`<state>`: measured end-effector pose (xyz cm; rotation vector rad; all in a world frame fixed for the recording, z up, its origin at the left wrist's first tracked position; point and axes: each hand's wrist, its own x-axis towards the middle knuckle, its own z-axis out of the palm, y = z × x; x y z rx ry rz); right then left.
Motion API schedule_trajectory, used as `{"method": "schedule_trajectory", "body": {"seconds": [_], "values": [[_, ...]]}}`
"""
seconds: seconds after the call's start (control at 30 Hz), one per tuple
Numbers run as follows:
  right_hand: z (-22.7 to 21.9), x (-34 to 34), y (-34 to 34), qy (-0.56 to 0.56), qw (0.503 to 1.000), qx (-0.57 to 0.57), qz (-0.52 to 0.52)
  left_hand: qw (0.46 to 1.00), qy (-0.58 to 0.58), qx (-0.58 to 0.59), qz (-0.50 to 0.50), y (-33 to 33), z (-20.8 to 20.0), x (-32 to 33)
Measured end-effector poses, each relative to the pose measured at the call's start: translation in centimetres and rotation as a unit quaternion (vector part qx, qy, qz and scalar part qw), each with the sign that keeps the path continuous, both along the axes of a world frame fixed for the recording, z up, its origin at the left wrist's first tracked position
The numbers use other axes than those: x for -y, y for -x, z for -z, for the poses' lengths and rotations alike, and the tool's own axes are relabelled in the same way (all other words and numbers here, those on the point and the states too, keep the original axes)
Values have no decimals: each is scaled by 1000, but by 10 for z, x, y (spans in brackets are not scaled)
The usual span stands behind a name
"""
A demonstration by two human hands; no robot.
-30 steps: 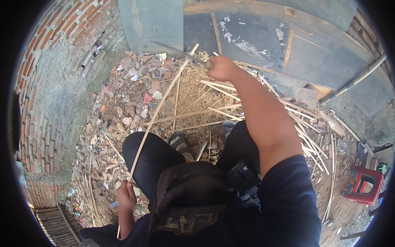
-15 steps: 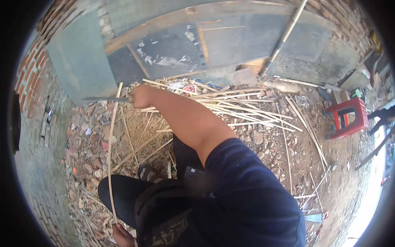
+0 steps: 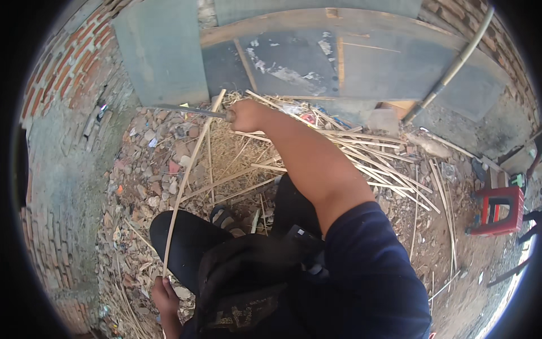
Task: The person holds a bamboo strip and repeatedly shaves it down using a machete.
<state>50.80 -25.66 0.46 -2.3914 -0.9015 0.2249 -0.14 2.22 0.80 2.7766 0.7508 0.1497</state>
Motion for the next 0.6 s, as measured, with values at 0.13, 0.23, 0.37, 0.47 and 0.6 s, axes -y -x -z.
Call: {"method": "schedule_trajectory", "body": {"seconds": [0.13, 0.23, 0.37, 0.47, 0.6], "values": [[-32, -18, 35, 78, 987, 34, -133, 1000, 11, 0, 11, 6, -3, 4], [-23, -17, 24, 103, 980, -15, -171, 1000, 8, 23, 3, 12, 9, 3], [-3, 4, -1, 44, 998, -32, -12, 999, 11, 33, 12, 8, 11, -3], [-8, -9, 5, 48, 997, -46, -36, 999, 17, 29, 37, 6, 1, -3], [-32, -29, 34, 72, 984, -69, -145, 999, 18, 22, 23, 16, 0, -3]]}}
